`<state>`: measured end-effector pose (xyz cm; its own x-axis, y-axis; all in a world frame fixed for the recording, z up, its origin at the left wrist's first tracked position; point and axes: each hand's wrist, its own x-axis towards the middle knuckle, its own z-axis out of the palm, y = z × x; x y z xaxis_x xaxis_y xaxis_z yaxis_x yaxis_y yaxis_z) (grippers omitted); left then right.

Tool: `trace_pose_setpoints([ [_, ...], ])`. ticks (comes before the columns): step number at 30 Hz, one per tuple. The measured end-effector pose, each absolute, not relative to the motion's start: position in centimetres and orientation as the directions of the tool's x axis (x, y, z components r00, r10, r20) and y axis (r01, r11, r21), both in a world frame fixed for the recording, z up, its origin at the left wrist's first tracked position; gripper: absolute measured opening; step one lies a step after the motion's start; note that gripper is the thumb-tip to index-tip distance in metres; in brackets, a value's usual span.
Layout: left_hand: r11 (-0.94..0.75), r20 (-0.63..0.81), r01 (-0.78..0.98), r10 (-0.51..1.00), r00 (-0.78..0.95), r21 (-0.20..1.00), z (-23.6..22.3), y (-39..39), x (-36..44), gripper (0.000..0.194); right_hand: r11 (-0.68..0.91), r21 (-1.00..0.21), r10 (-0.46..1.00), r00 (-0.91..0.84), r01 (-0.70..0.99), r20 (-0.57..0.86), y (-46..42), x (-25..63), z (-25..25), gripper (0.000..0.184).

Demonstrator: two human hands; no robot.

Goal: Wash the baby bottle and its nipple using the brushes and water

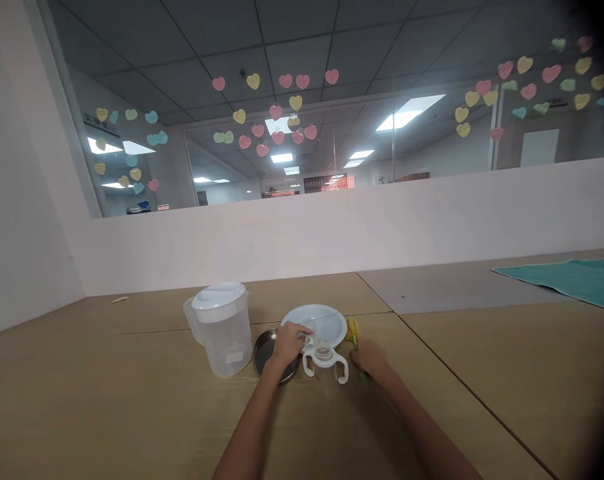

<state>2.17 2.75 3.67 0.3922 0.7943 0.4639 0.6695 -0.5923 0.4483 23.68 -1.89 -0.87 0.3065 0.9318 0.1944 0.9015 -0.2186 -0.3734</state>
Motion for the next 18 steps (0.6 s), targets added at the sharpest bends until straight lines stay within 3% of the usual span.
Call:
trace_pose_setpoints([
  [12, -0.572, 0.616, 0.58, 0.774, 0.147, 0.58, 1.6, 0.7, 1.4, 0.026, -0.327, -0.27, 0.865, 0.402, 0.905, 0.301, -3.3, 25.6, 0.4, 0.032],
  [15, -0.571, 0.641, 0.565, 0.762, 0.094, 0.596, 1.3, 0.1, 1.4, 0.032, -0.28, -0.273, 0.837, 0.373, 0.92, 0.399, -3.8, 25.4, 1.6, 0.042],
  [18, -0.579, 0.664, 0.557, 0.745, 0.063, 0.595, 1.3, -0.2, 1.3, 0.036, -0.109, -0.335, 0.797, 0.284, 0.936, 0.534, -4.0, 24.6, 2.2, 0.047],
])
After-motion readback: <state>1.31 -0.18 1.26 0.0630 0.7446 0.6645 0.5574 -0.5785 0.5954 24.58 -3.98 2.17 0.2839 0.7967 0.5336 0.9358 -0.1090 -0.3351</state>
